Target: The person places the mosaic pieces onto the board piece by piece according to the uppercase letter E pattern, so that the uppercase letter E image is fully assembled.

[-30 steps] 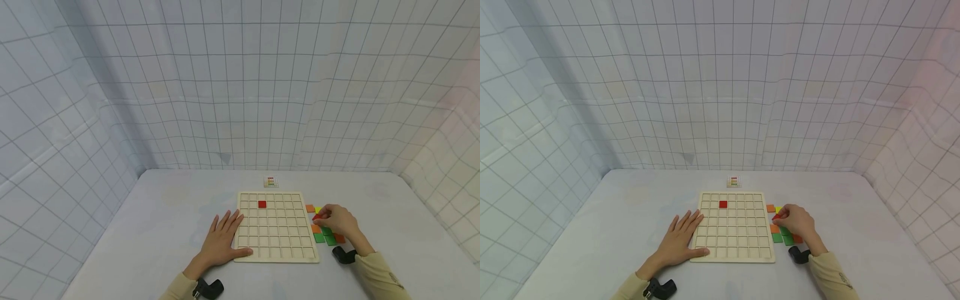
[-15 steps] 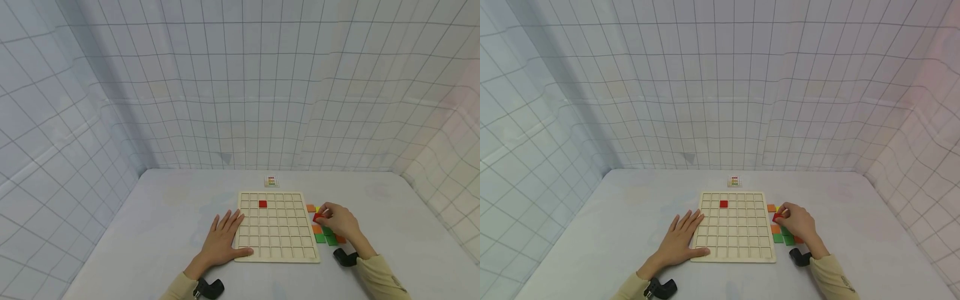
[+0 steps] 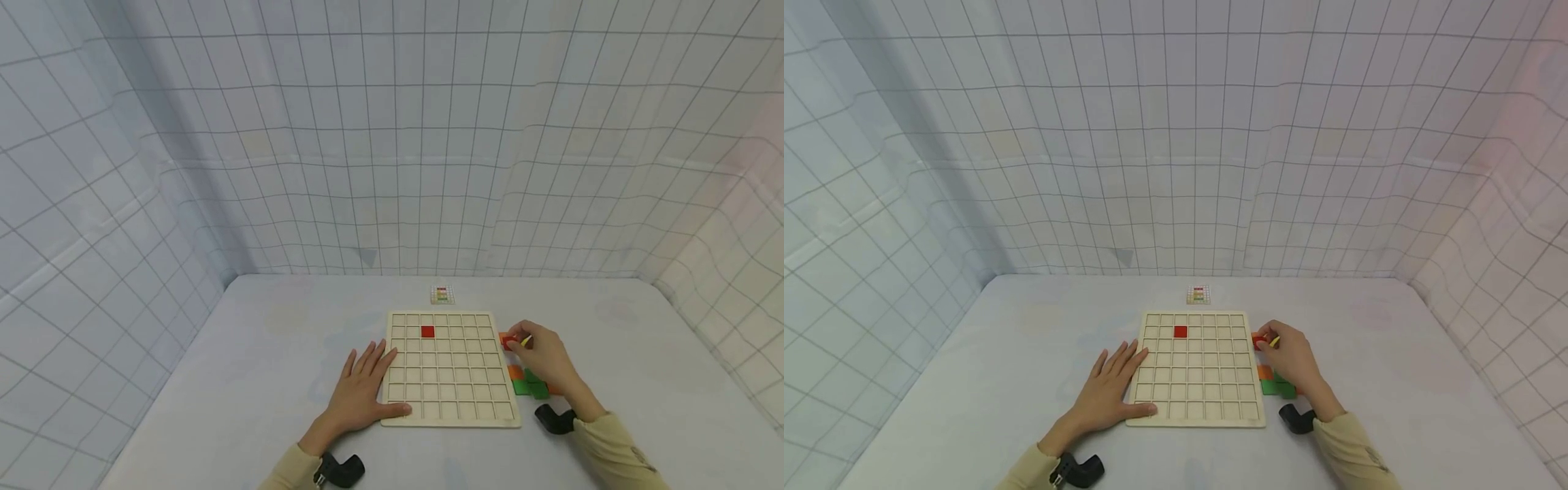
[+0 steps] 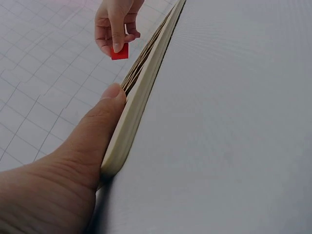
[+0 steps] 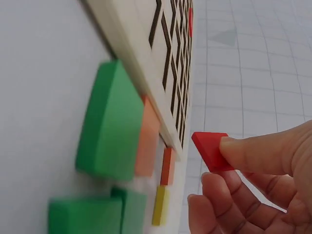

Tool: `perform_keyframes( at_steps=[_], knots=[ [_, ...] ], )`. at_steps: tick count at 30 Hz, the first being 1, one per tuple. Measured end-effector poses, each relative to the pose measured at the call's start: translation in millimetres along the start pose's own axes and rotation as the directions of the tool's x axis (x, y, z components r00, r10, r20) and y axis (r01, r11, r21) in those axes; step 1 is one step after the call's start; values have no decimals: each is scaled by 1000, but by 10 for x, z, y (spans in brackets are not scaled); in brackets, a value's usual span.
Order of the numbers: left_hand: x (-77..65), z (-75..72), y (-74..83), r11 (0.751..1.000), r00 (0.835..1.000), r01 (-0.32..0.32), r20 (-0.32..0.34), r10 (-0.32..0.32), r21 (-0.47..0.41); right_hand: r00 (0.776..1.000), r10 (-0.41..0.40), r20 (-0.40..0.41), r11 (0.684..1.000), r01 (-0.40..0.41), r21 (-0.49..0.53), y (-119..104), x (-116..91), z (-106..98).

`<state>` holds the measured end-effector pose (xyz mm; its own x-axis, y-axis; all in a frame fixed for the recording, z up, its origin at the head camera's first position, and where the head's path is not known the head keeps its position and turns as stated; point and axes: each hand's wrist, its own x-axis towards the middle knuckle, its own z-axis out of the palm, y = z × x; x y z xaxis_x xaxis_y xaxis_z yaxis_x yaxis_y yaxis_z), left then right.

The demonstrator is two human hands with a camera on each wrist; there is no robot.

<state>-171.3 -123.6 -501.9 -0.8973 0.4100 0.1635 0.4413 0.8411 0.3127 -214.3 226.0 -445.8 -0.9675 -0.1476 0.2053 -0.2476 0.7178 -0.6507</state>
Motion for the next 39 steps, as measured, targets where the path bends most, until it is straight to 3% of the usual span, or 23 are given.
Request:
perform_keyframes(
  at_steps=[14, 23, 28, 39],
  knots=[
    [-6, -32, 16, 999, 1000, 7, 9, -7, -40, 992, -107, 68, 986, 97, 136, -196, 189, 357],
    [2, -26, 21, 999, 1000, 26, 16, -25, -41, 988, -83, 127, 992, 70, 109, -353, 359, 535],
    [0, -26, 15, 999, 1000, 26, 13, -26, -43, 984, -135, 120, 985, 120, 123, -406, 447, 611],
    [-1, -43, 21, 999, 1000, 15, 4, -15, -51, 986, -118, 119, 987, 104, 120, -479, 578, 747]
  ],
)
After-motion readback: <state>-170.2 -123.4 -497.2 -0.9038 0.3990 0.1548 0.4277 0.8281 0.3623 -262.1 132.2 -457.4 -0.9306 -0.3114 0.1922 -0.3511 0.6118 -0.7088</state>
